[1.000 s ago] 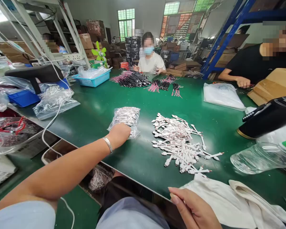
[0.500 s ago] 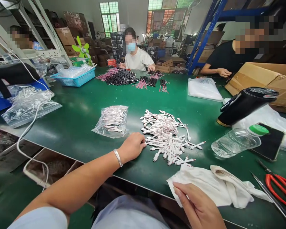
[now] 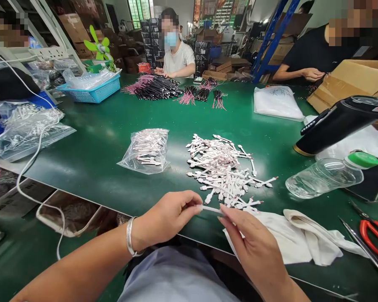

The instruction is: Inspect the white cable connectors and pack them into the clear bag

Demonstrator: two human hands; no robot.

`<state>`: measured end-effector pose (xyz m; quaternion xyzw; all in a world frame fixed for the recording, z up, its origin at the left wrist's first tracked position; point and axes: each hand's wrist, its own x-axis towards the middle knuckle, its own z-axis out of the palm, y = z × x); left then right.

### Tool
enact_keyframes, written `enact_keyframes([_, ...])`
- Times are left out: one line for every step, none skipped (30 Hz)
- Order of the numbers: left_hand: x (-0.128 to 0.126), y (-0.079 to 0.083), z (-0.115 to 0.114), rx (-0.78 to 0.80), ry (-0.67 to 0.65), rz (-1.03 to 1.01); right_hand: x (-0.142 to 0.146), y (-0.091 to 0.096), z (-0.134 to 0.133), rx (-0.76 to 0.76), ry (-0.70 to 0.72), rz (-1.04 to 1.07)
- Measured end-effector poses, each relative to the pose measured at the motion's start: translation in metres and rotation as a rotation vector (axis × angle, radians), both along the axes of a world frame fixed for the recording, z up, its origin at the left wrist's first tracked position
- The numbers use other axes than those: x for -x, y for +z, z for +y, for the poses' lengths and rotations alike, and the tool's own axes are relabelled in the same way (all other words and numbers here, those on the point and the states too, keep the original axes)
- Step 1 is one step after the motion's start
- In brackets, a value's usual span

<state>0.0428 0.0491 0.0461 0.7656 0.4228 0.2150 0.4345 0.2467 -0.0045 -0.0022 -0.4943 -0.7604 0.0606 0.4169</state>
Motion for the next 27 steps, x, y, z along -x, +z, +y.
enact_keyframes([0.001, -0.001, -0.002, 0.091, 0.008, -0.063, 0.001, 0.0, 0.0, 0.019, 0.006, 0.006])
enact_keyframes([0.001, -0.002, -0.002, 0.187, 0.014, -0.123, 0.001, 0.001, 0.0, 0.037, 0.003, 0.016])
enact_keyframes([0.001, -0.003, -0.003, 0.274, 0.019, -0.179, 0.002, 0.001, -0.001, 0.054, -0.005, 0.027])
enact_keyframes([0.001, -0.004, -0.003, 0.338, 0.023, -0.224, 0.002, 0.001, -0.002, 0.068, -0.016, 0.04])
enact_keyframes([0.001, -0.005, -0.004, 0.375, 0.029, -0.254, 0.001, 0.001, -0.003, 0.082, -0.026, 0.056])
enact_keyframes([0.0, -0.005, -0.004, 0.385, 0.038, -0.272, 0.001, 0.002, -0.004, 0.101, -0.034, 0.076])
enact_keyframes([-0.001, -0.004, -0.005, 0.375, 0.052, -0.28, 0.002, 0.004, -0.006, 0.133, -0.04, 0.101])
enact_keyframes([-0.003, -0.004, -0.005, 0.356, 0.072, -0.283, 0.002, 0.006, -0.007, 0.187, -0.043, 0.134])
enact_keyframes([-0.005, -0.004, -0.006, 0.342, 0.097, -0.287, 0.003, 0.008, -0.007, 0.263, -0.044, 0.177])
enact_keyframes([-0.007, -0.004, -0.007, 0.34, 0.124, -0.297, 0.004, 0.011, -0.008, 0.357, -0.039, 0.228])
enact_keyframes([-0.009, -0.004, -0.008, 0.35, 0.152, -0.313, 0.006, 0.014, -0.008, 0.458, -0.032, 0.285])
enact_keyframes([-0.011, -0.006, -0.009, 0.366, 0.179, -0.333, 0.009, 0.017, -0.008, 0.55, -0.022, 0.344])
enact_keyframes([-0.013, -0.007, -0.009, 0.384, 0.203, -0.353, 0.012, 0.019, -0.009, 0.628, -0.009, 0.398])
enact_keyframes([-0.014, -0.009, -0.01, 0.401, 0.224, -0.375, 0.015, 0.02, -0.009, 0.686, 0.004, 0.443])
enact_keyframes([-0.015, -0.011, -0.011, 0.413, 0.247, -0.397, 0.018, 0.02, -0.009, 0.729, 0.023, 0.474])
enact_keyframes([-0.015, -0.012, -0.011, 0.421, 0.27, -0.416, 0.021, 0.019, -0.01, 0.762, 0.048, 0.491])
enact_keyframes([-0.013, -0.013, -0.012, 0.426, 0.292, -0.429, 0.023, 0.016, -0.011, 0.79, 0.085, 0.492])
enact_keyframes([-0.01, -0.012, -0.012, 0.422, 0.312, -0.435, 0.025, 0.014, -0.012, 0.809, 0.127, 0.486])
enact_keyframes([-0.006, -0.01, -0.013, 0.403, 0.335, -0.433, 0.026, 0.01, -0.014, 0.815, 0.167, 0.475])
enact_keyframes([0.001, -0.007, -0.013, 0.363, 0.366, -0.42, 0.026, 0.007, -0.015, 0.81, 0.198, 0.46])
enact_keyframes([0.01, -0.003, -0.013, 0.303, 0.406, -0.391, 0.024, 0.004, -0.015, 0.793, 0.211, 0.443])
enact_keyframes([0.019, 0.003, -0.014, 0.225, 0.46, -0.351, 0.023, 0.001, -0.015, 0.765, 0.207, 0.421])
enact_keyframes([0.03, 0.008, -0.014, 0.128, 0.524, -0.298, 0.02, -0.001, -0.014, 0.729, 0.195, 0.394])
enact_keyframes([0.041, 0.013, -0.014, 0.023, 0.587, -0.23, 0.017, -0.003, -0.013, 0.683, 0.18, 0.364])
enact_keyframes([0.052, 0.018, -0.013, -0.104, 0.642, -0.148, 0.014, -0.004, -0.012, 0.63, 0.169, 0.331])
enact_keyframes([0.061, 0.022, -0.01, -0.255, 0.668, -0.037, 0.012, -0.004, -0.01, 0.569, 0.164, 0.301])
enact_keyframes([0.069, 0.024, -0.007, -0.422, 0.67, 0.099, 0.01, -0.004, -0.009, 0.503, 0.159, 0.274])
